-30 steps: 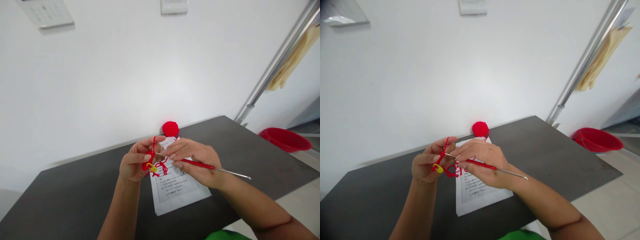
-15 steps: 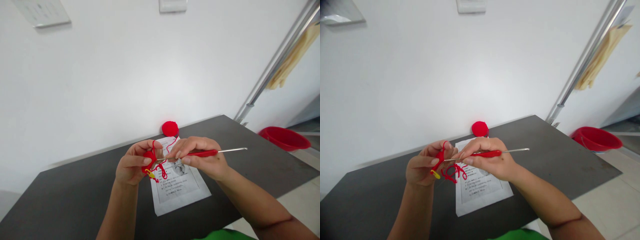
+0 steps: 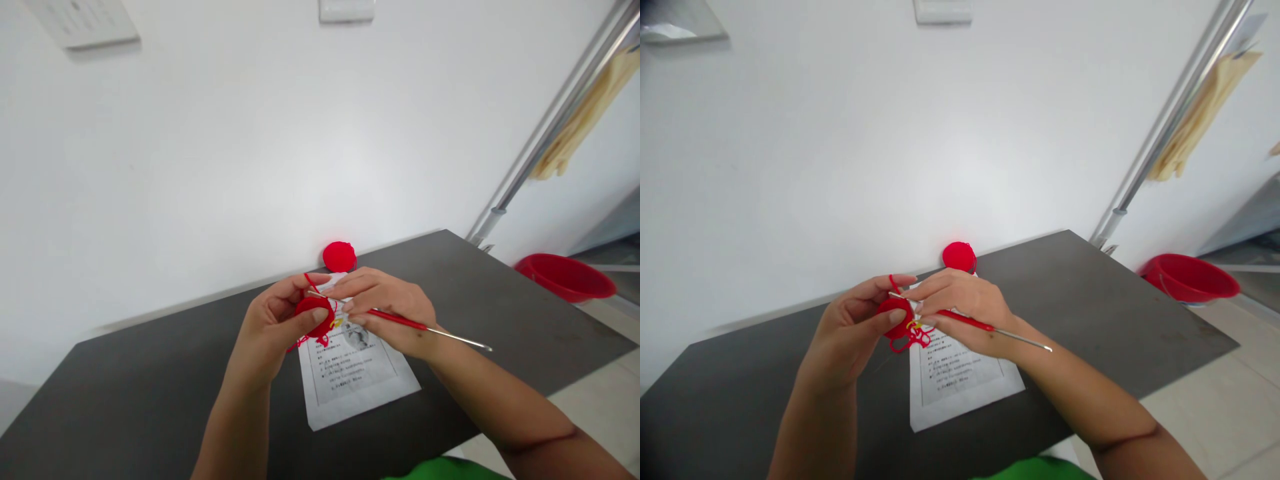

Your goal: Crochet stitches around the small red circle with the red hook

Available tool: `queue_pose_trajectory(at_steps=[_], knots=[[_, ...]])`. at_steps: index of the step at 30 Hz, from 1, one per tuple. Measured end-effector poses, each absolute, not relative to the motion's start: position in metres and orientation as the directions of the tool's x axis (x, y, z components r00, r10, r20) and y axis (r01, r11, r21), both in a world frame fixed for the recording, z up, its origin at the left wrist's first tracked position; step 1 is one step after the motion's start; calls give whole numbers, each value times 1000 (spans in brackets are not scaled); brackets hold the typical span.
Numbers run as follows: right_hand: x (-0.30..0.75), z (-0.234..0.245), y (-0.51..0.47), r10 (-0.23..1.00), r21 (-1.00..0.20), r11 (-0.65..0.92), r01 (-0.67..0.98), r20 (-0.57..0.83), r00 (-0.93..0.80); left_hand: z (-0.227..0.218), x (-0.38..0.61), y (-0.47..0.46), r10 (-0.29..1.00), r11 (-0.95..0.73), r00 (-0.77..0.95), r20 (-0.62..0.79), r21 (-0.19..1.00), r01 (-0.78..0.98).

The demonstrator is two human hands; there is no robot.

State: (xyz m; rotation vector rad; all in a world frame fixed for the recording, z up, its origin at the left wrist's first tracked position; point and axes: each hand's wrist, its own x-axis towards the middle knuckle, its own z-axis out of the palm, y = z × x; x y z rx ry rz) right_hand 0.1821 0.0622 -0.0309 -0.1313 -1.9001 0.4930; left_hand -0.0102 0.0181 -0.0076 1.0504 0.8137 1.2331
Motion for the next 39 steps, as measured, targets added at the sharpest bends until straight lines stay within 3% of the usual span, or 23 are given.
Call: queue_pose_trajectory(at_steps=[4,8,25,31,39], knots=[[179,-35,63,487,-572,761,-306,815,-312,-6,-9,18,992,-21,107,59,945,-327],[178,-39,65,554,-638,650,-412,769,-317,-6,-7,20,997,-61,22,72,947,-316],[186,-33,74,618,-727,473,-497,676,-402,-5,-9,16,998,-68,-1,69,980,-188],[197,-30,78,545,-736,505,-451,677,-495,-4,-4,15,996,-92,-9,92,990,-106],[209,-22,76,456,-663,716,-220,682,-571,-9,0,16,990,-133,-37,134,991,14]])
